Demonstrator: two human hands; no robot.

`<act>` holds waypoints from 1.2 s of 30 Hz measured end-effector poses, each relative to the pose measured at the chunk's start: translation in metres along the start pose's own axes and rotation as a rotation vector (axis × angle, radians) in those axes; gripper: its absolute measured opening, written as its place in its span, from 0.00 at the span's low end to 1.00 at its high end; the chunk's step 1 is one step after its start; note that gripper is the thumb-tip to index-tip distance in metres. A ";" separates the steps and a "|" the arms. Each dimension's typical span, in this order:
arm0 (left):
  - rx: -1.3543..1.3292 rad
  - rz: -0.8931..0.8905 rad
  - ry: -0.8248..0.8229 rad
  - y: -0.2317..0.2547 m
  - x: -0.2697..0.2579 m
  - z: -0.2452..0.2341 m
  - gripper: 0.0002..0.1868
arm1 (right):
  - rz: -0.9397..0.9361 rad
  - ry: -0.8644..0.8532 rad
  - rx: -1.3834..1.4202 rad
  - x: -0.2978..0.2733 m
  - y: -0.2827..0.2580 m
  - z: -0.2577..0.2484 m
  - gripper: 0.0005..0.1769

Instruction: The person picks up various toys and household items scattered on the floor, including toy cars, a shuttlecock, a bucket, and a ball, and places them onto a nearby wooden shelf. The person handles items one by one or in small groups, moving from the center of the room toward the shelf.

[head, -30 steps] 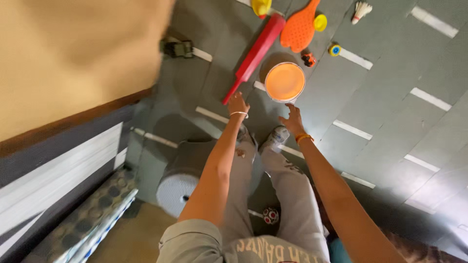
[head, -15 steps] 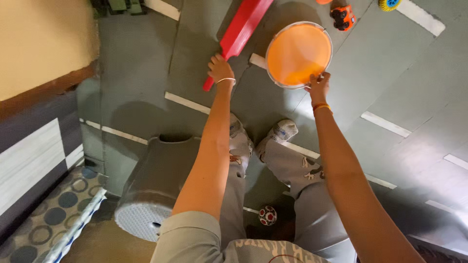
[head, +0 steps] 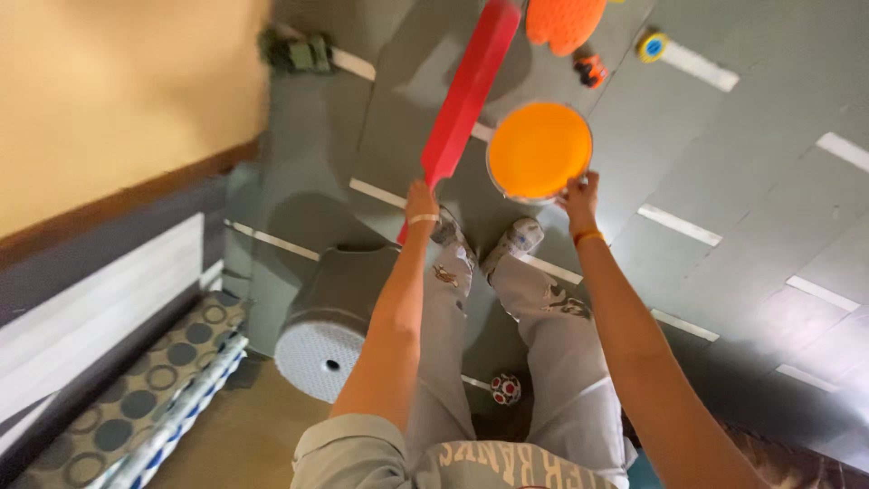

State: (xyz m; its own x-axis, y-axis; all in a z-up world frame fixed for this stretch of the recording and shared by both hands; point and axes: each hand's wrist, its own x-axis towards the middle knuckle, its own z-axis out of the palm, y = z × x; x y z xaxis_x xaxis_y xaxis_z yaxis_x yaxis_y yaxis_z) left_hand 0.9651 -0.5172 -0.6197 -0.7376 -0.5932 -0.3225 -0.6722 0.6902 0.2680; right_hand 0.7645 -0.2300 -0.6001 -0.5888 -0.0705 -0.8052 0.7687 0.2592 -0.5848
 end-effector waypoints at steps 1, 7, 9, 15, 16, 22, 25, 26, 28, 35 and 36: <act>-0.028 -0.033 -0.063 0.007 -0.012 -0.028 0.15 | 0.014 0.006 0.056 -0.026 -0.018 -0.005 0.22; -0.212 0.049 -0.035 0.063 -0.100 -0.184 0.14 | -0.056 -0.025 0.505 -0.201 -0.134 -0.046 0.23; -0.217 0.106 -0.024 0.086 -0.121 -0.230 0.17 | -0.064 -0.053 0.628 -0.257 -0.174 -0.062 0.24; -0.219 0.138 -0.193 0.143 -0.183 -0.337 0.24 | -0.101 -0.024 0.738 -0.401 -0.257 -0.097 0.24; -0.231 0.215 -0.147 0.146 -0.188 -0.350 0.25 | -0.108 -0.024 0.768 -0.420 -0.263 -0.098 0.23; -0.270 0.225 -0.170 0.186 -0.206 -0.400 0.27 | -0.168 0.004 0.934 -0.503 -0.285 -0.117 0.19; -0.278 0.257 -0.179 0.190 -0.209 -0.418 0.26 | -0.185 0.018 0.942 -0.525 -0.287 -0.121 0.20; -0.283 0.265 -0.185 0.191 -0.210 -0.423 0.25 | -0.197 0.019 0.934 -0.530 -0.287 -0.124 0.20; -0.326 0.359 -0.182 0.189 -0.206 -0.432 0.24 | -0.197 0.029 0.934 -0.538 -0.290 -0.127 0.21; -0.358 0.417 -0.259 0.181 -0.209 -0.475 0.22 | -0.278 0.021 0.889 -0.557 -0.285 -0.130 0.23; -0.393 0.429 -0.267 0.180 -0.212 -0.477 0.22 | -0.274 0.025 0.904 -0.559 -0.283 -0.129 0.23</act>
State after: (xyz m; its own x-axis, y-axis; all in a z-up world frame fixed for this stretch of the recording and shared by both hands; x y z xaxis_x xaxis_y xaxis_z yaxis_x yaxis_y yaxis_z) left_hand 0.9699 -0.4647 -0.0697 -0.9390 -0.1393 -0.3145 -0.3316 0.6095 0.7201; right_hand 0.8441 -0.1391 0.0280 -0.7745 0.0050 -0.6325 0.4992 -0.6093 -0.6161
